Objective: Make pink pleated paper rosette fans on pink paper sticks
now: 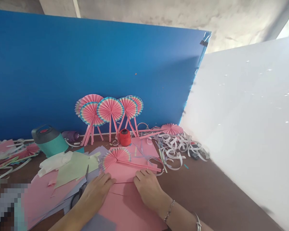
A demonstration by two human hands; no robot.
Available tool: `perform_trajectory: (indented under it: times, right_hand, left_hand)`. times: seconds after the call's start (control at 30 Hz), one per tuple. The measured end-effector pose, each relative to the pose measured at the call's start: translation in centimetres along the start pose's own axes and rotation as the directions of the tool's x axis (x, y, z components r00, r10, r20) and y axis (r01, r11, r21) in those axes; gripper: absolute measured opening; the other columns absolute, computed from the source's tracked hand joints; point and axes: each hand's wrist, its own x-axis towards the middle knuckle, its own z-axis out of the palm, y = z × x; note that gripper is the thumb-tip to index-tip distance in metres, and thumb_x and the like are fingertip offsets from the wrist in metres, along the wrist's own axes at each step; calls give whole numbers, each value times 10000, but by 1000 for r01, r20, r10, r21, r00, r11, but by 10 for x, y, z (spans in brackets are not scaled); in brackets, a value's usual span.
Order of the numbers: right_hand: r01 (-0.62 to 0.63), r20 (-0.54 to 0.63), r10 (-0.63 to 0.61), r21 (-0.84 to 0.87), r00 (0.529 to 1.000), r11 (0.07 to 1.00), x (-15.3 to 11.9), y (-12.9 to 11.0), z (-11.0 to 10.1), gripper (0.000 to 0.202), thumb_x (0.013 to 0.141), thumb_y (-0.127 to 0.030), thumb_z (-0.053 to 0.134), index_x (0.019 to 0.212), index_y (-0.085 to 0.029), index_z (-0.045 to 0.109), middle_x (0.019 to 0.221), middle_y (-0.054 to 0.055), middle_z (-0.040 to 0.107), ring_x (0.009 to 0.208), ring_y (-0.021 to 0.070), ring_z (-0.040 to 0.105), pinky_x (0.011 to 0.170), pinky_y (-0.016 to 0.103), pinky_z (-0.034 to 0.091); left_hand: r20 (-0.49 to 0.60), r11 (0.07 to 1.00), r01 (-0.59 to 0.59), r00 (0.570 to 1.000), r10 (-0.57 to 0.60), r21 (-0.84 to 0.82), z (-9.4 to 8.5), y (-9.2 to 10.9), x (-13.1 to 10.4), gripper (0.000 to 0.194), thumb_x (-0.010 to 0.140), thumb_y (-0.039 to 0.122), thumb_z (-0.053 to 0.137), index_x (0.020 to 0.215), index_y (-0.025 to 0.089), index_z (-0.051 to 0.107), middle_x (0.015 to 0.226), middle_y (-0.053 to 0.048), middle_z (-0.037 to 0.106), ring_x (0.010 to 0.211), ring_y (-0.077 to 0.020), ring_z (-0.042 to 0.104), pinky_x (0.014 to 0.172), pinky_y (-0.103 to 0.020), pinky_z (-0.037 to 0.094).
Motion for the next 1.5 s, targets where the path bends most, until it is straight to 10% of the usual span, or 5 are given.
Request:
perform_trajectory:
  times: [0.43, 0.77, 1.2, 1.5]
  right_hand:
    - [-111, -1, 113, 168, 994, 980, 1, 3, 4, 448, 696, 58, 389, 1023, -173, 588, 1039, 66, 601, 940, 199, 491, 791, 310, 329]
    - [-36, -51, 38, 45, 998, 998, 3, 6, 0, 161, 795, -76, 496, 845, -151, 630, 985, 80, 586, 937, 217, 467, 797, 339, 317]
    - [-25, -26, 24, -57, 999, 998, 3, 3, 2, 253, 732, 16, 484, 881, -140, 617, 919, 90, 613, 818, 208, 518, 718, 332, 305]
    - [-97, -27, 101, 106, 995, 990, 2, 7, 3, 354, 733, 36, 408, 955, -164, 598, 1029, 78, 591, 935, 208, 484, 792, 319, 296]
  left_hand:
    - [-153, 975, 35, 986, -69, -218, 8, -6, 4, 390, 804, -26, 315, 972, 190, 592, 915, -41, 603, 885, -183, 542, 814, -321, 432]
    - [-227, 994, -67, 973, 45, -87, 10, -7, 5, 307, 794, -23, 391, 885, 151, 627, 935, -70, 571, 897, -220, 511, 832, -398, 435]
    - [-89, 1000, -11, 996, 14, 28, 6, -6, 4, 380, 751, -87, 383, 920, 163, 616, 903, -51, 606, 867, -212, 545, 823, -381, 456]
    - [-86, 983, 48, 994, -64, -180, 6, -10, 4, 434, 757, -70, 328, 957, 176, 624, 936, -51, 607, 906, -200, 551, 794, -330, 438]
